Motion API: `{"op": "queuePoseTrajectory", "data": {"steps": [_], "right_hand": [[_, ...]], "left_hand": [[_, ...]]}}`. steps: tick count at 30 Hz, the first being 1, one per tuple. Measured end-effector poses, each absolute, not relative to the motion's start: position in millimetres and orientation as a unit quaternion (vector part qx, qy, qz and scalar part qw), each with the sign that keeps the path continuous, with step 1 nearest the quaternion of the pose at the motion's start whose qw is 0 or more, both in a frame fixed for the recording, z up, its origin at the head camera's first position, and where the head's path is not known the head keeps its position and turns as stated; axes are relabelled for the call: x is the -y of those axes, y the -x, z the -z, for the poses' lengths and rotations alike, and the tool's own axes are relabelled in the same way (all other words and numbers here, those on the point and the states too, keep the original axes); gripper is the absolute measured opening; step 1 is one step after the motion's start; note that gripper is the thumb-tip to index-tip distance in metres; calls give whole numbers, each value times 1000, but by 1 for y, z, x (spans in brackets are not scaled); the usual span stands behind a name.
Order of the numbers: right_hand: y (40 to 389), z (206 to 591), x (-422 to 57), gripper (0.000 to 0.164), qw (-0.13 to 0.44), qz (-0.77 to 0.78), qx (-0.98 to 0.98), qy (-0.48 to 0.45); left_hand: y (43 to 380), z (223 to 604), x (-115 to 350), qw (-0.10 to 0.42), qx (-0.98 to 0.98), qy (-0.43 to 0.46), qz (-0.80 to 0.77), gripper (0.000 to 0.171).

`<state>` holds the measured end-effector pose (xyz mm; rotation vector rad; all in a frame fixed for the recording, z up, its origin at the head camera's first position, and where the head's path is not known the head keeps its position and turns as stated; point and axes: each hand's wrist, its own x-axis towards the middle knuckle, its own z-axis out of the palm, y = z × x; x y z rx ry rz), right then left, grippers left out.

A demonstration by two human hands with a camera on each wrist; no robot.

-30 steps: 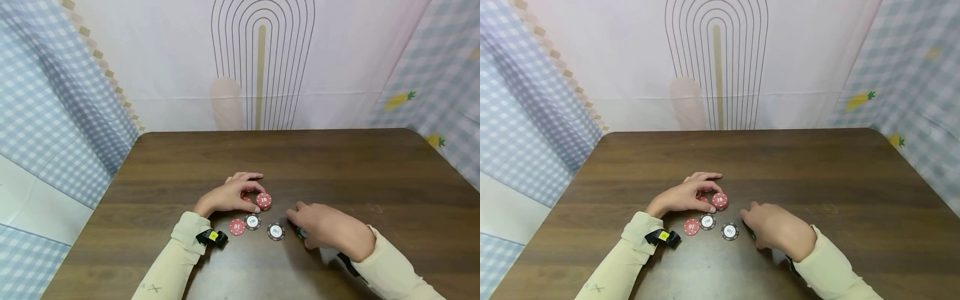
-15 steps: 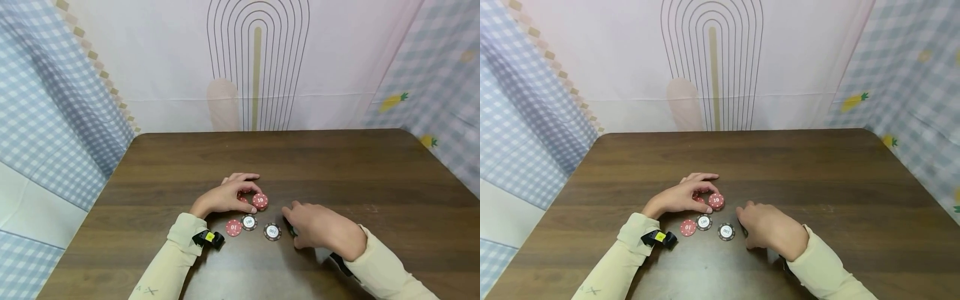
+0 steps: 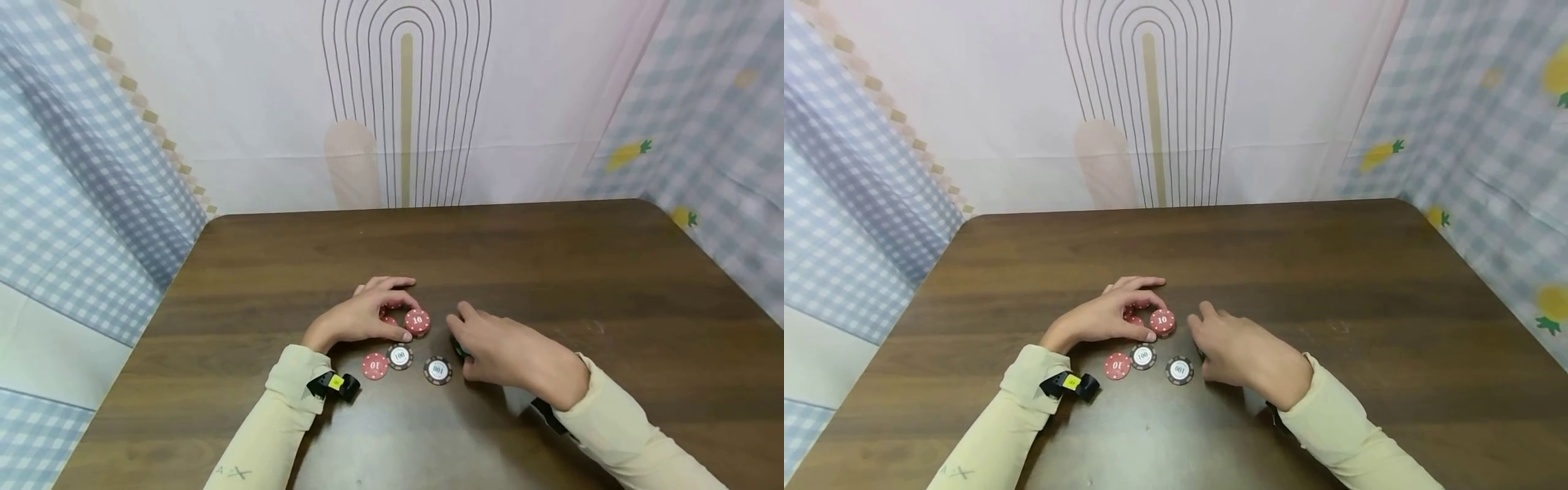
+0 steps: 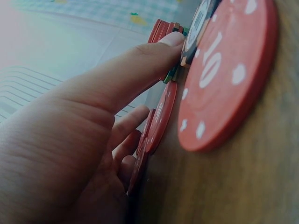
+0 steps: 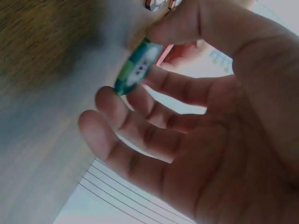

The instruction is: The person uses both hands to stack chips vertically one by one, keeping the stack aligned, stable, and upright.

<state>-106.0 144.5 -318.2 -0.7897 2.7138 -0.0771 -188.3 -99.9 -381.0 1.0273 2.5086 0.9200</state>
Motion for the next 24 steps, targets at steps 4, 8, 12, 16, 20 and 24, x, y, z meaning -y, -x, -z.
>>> {"op": "queuePoseTrajectory", "data": {"steps": [4, 8, 12, 16, 20, 24], "right_hand": [[104, 319, -148, 31, 127, 41, -950, 282], [103, 320, -151, 27, 99, 43, -947, 301], [104, 322, -149, 24, 68, 46, -944, 320], [106, 325, -146, 21, 15, 62, -941, 332], [108, 326, -145, 20, -22, 85, -939, 333], [112, 327, -141, 20, -26, 113, -938, 327]], "left_hand": [[187, 385, 96, 141, -865, -358, -323, 38], [186, 387, 94, 144, -864, -358, -324, 38], [185, 388, 95, 141, -868, -354, -320, 38], [185, 387, 97, 138, -868, -355, -317, 38], [185, 384, 99, 137, -867, -357, -319, 38], [186, 382, 101, 136, -867, -355, -322, 38]]}}
